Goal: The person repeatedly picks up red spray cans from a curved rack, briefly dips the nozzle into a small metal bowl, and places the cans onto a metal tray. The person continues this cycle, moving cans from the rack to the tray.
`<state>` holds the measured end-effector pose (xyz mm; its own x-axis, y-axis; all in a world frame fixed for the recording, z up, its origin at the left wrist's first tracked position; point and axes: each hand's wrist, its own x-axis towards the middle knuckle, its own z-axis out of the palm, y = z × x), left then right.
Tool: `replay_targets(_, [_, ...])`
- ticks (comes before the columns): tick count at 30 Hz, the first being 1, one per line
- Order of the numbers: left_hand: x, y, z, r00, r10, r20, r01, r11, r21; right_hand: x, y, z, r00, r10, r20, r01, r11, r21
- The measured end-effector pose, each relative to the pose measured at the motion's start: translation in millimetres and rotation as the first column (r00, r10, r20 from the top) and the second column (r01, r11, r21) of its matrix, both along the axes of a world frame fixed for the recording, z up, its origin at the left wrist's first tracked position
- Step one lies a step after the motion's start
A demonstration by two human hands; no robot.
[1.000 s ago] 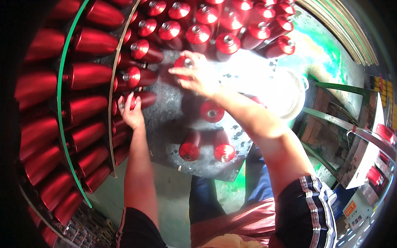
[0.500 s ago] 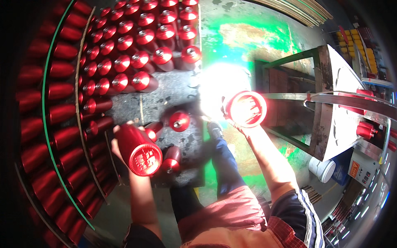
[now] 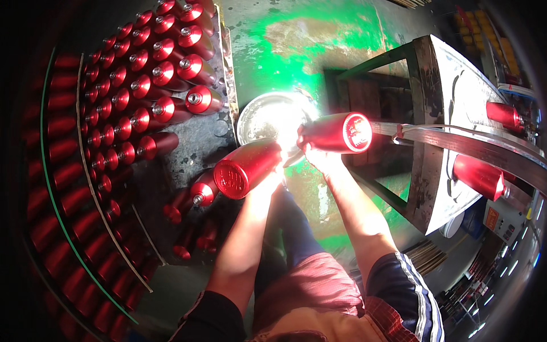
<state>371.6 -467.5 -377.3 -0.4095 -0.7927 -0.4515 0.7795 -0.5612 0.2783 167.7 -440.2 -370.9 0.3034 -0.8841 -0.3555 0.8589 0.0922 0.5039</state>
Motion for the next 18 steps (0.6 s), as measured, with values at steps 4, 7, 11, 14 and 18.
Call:
replay_targets(4, [-2.0, 8.6, -4.4, 0.983, 0.060, -0.172, -0.036, 0.990, 0.139, -2.7, 0.2, -7.5, 0.987, -0.063, 0.147, 0.084, 0.986, -0.144])
replay_targets(7, [2.6, 17.0, -6.6, 0.999, -0.047, -0.012, 0.048, 0.999, 0.009, -6.7, 3.0, -14.4, 0.994, -0.062, 0.095, 0.075, 0.986, -0.147])
replay_targets(11, [4.0, 27.7, -13.6, 0.950, -0.051, -0.308, 0.080, 0.993, 0.082, -18.4, 6.9, -22.5, 0.988, -0.025, -0.150, 0.004, 0.991, -0.134])
replay_targets(14, [13.9, 34.0, -6.4, 0.398, 0.064, -0.915, 0.052, 0.994, 0.092, -26.1, 7.9, -25.7, 0.986, 0.033, -0.161, -0.052, 0.992, -0.113])
replay_targets(18, [55.2, 56.1, 30.4, 0.500, -0.034, -0.865, 0.085, 0.996, 0.010, -23.1, 14.5, -10.0, 0.980, 0.093, -0.175, -0.131, 0.966, -0.223])
